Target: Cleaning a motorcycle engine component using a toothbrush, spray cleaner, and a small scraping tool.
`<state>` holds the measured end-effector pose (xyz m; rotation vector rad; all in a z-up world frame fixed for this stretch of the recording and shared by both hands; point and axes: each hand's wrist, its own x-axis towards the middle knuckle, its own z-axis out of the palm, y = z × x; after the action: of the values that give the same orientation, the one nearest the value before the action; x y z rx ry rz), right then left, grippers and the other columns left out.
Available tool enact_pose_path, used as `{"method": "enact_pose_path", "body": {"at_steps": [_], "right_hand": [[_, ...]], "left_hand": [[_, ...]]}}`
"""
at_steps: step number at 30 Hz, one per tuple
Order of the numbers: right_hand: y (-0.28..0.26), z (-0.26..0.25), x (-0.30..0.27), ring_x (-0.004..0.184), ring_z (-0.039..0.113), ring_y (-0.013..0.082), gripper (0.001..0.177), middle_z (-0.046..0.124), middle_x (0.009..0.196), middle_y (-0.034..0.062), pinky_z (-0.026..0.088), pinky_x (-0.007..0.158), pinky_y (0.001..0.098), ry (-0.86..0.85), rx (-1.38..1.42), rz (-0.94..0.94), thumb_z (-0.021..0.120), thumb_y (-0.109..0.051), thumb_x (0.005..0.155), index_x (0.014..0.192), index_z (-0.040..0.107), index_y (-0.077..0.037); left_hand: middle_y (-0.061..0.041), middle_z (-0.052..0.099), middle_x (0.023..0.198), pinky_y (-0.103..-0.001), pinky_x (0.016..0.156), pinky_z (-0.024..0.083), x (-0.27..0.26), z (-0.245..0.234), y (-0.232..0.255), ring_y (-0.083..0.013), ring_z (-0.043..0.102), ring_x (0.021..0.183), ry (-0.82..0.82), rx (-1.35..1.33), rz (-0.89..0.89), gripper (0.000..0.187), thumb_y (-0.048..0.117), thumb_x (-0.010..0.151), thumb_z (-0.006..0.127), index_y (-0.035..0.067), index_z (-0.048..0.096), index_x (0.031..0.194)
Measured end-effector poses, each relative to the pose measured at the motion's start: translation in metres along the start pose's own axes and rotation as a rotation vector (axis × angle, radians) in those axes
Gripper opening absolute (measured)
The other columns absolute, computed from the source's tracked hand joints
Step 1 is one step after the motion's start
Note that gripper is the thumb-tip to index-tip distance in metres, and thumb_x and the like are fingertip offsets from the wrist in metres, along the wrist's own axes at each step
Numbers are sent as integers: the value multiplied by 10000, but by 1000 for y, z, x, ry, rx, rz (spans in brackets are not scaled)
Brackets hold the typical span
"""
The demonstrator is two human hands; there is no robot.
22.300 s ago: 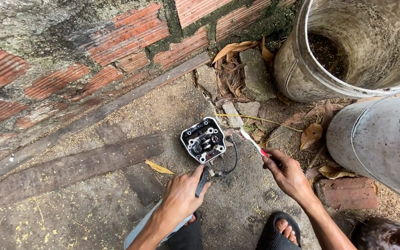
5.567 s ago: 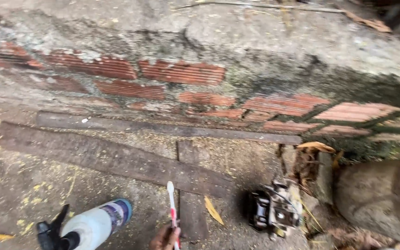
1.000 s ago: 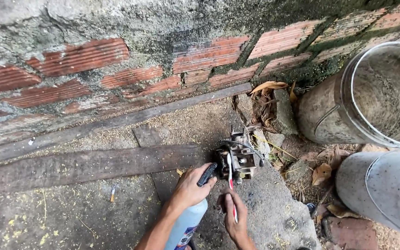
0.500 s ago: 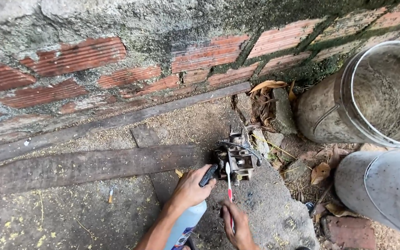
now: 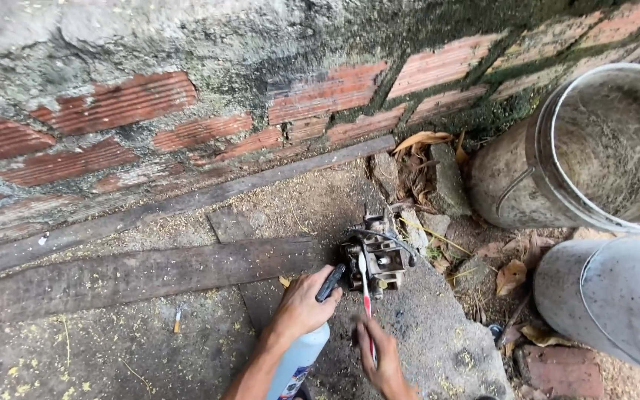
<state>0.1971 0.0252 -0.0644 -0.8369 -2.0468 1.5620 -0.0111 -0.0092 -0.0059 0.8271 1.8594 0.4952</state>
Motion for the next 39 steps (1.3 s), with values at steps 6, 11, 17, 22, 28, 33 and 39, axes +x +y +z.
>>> {"method": "enact_pose_path", "body": {"at_steps": [6, 11, 17, 22, 28, 33, 39], "right_hand": [[9, 8, 20, 430, 480, 69, 362, 630, 665, -1, 419, 308, 204, -31, 57, 49, 365, -240, 1090, 1209, 642, -40], [27, 3, -3, 446, 400, 63, 359, 554, 638, -20, 342, 351, 231, -42, 74, 33, 386, -240, 1092, 1135, 681, -39], [28, 2, 18, 388, 437, 32, 405, 620, 674, -26, 366, 248, 173, -100, -39, -72, 317, -315, 1107, 1190, 634, -78], [49, -2, 2, 353, 481, 31, 389, 700, 720, 5, 425, 213, 171, -196, -121, -61, 312, -272, 1105, 1275, 592, -62], [56, -10, -4, 323, 496, 42, 311, 643, 621, -11, 469, 206, 170, -198, -225, -116, 332, -149, 1095, 1252, 585, -61], [43, -4, 21, 350, 491, 47, 282, 644, 655, 5, 449, 244, 174, -231, -216, -199, 336, -137, 1102, 1183, 584, -28], [33, -13, 3, 330, 443, 52, 286, 599, 584, -27, 401, 241, 192, -294, -249, -86, 356, -122, 1086, 1236, 593, -68]], "left_hand": [[-141, 401, 1621, -584, 1198, 383, 0, 2, -4, -331, 474, 1457, 34, -1, 20, 646, 349, 1033, 553, 125, 334, 1598], [-126, 293, 1683, -607, 1244, 284, 5, -4, -6, -321, 336, 1550, 18, -13, 7, 650, 352, 1041, 515, 135, 291, 1611], [-154, 441, 1601, -586, 1199, 382, 13, 3, -4, -361, 500, 1434, 98, -10, 81, 643, 328, 1022, 551, 104, 353, 1592], [-138, 405, 1627, -600, 1199, 378, 11, 3, -1, -316, 459, 1477, 35, 7, 12, 636, 317, 1025, 545, 135, 340, 1599], [-122, 339, 1664, -643, 1218, 325, 6, -2, 0, -325, 387, 1523, 34, -20, -19, 648, 313, 1033, 536, 154, 300, 1616], [-172, 507, 1541, -571, 1142, 464, 15, 8, -2, -251, 646, 1130, 87, 0, 37, 636, 326, 1019, 564, 129, 371, 1592], [-122, 398, 1634, -584, 1213, 361, 9, 2, -5, -310, 446, 1484, 57, -18, 0, 652, 350, 1018, 553, 149, 344, 1601]]}}
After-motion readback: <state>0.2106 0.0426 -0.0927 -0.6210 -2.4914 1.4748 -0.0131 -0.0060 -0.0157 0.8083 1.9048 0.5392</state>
